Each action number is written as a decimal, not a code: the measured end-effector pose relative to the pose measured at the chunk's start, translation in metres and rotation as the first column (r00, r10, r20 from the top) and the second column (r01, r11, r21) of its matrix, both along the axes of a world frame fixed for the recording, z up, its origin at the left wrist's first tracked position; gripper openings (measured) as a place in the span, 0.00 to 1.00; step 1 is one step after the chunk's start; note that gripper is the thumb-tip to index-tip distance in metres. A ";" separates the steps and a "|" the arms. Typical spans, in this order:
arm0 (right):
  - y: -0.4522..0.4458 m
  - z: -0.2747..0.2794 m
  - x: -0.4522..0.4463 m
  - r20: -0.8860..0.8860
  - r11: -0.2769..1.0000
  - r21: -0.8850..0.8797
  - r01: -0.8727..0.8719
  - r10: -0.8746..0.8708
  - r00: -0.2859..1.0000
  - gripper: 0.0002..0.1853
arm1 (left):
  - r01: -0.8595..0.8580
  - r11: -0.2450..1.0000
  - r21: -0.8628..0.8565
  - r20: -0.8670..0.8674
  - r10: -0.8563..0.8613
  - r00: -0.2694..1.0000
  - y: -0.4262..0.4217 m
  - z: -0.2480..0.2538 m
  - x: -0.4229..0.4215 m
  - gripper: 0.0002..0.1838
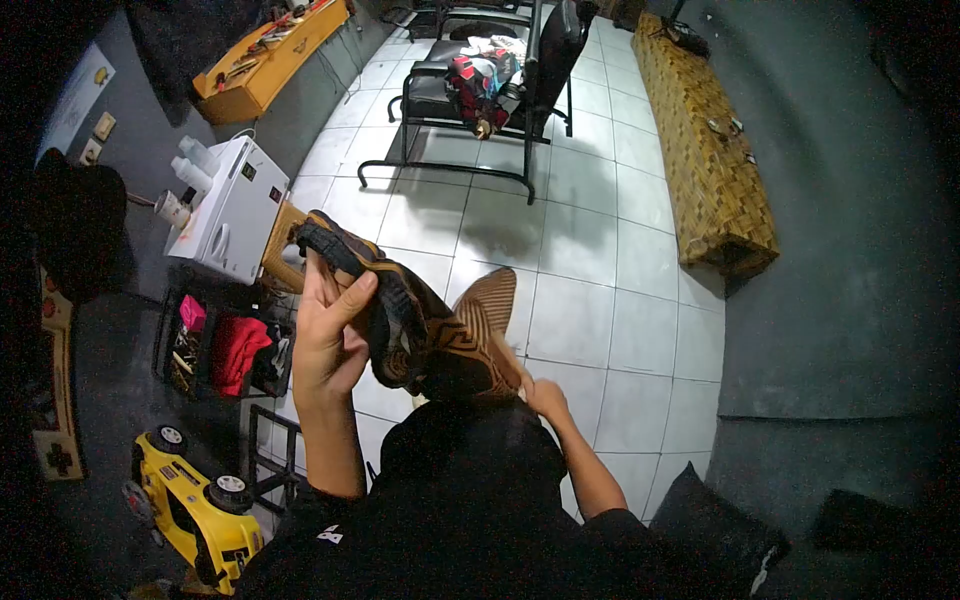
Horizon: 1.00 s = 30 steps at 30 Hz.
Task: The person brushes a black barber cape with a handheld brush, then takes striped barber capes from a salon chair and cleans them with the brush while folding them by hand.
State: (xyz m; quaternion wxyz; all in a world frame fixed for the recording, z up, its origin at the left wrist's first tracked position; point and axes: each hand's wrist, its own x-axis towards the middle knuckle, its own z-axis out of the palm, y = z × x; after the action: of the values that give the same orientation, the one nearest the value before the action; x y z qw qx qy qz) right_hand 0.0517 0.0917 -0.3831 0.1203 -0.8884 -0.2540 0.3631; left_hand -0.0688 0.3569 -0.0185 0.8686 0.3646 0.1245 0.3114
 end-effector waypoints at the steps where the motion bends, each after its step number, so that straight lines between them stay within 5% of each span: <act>1: 0.017 0.040 0.008 0.032 0.992 0.120 0.041 -0.045 0.998 0.32 | 0.018 1.000 0.014 -0.029 -0.018 0.999 -0.001 0.000 0.001 0.35; 3: 0.047 0.114 0.011 -0.364 0.745 0.510 0.430 -0.266 0.893 0.29 | 0.050 0.998 0.048 -0.113 -0.044 0.993 -0.004 -0.002 0.003 0.36; 5: 0.069 0.196 0.007 -0.770 0.448 0.545 0.709 -0.068 0.635 0.27 | 0.100 0.991 0.092 -0.197 -0.080 0.977 -0.005 -0.002 0.004 0.37; 8: 0.086 0.236 -0.015 -0.635 0.306 0.755 0.580 0.124 0.762 0.24 | 0.078 0.992 0.100 -0.163 -0.062 0.985 -0.012 -0.008 0.011 0.40; 11: 0.098 0.199 -0.038 -0.707 0.494 0.675 0.548 0.219 0.673 0.23 | 0.025 0.994 0.105 -0.095 -0.015 0.995 -0.017 -0.010 0.014 0.40; 13: 0.089 0.124 -0.039 -0.195 0.660 0.752 -0.010 0.237 0.952 0.20 | 0.002 0.990 0.138 -0.090 0.011 0.996 -0.012 -0.004 0.010 0.39; 14: 0.081 0.078 -0.037 0.100 0.710 0.645 -0.285 0.291 0.951 0.19 | -0.013 0.994 0.107 -0.063 0.020 0.998 -0.009 -0.002 0.008 0.39; 15: 0.059 0.014 -0.035 0.096 0.756 0.547 -0.359 0.370 0.924 0.18 | -0.047 0.996 0.072 -0.033 0.050 0.998 -0.008 0.003 0.006 0.37; 17: 0.023 -0.013 -0.032 -0.049 0.935 0.108 -0.339 0.346 0.937 0.19 | -0.058 0.998 0.035 0.052 0.056 0.997 -0.002 0.004 0.003 0.35; 18: 0.013 0.002 -0.030 -0.131 0.940 -0.251 -0.232 0.205 0.970 0.20 | -0.095 0.995 0.021 0.065 0.093 0.994 -0.001 0.004 0.004 0.32; 20: -0.008 -0.010 -0.020 -0.099 0.941 -0.263 -0.211 0.192 0.976 0.23 | -0.146 0.989 0.020 0.031 0.145 0.989 0.000 0.003 0.005 0.32; 23: 0.014 0.018 0.011 -0.256 0.984 -0.125 0.129 -0.158 0.954 0.31 | -0.226 0.969 0.102 -0.064 0.233 0.970 -0.007 0.000 0.012 0.33; 25: 0.036 0.052 0.015 -0.406 0.770 0.460 0.442 -0.261 0.876 0.29 | -0.226 0.966 0.128 -0.077 0.237 0.969 -0.012 -0.006 0.015 0.34; 27: 0.071 0.169 0.009 -0.795 0.531 0.461 0.712 -0.109 0.596 0.27 | -0.200 0.971 0.129 -0.093 0.212 0.973 -0.015 -0.008 0.019 0.34; 30: 0.080 0.221 -0.008 -0.777 0.418 0.628 0.657 0.284 0.562 0.22 | -0.099 0.988 0.119 -0.114 0.112 0.987 -0.016 -0.008 0.024 0.36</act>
State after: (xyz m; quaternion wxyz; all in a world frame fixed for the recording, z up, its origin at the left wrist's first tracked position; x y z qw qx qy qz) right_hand 0.0436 0.1716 -0.1623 0.7122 -0.4398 -0.2004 0.5091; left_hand -0.0450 0.3405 -0.0260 0.8199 0.4240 0.1778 0.3411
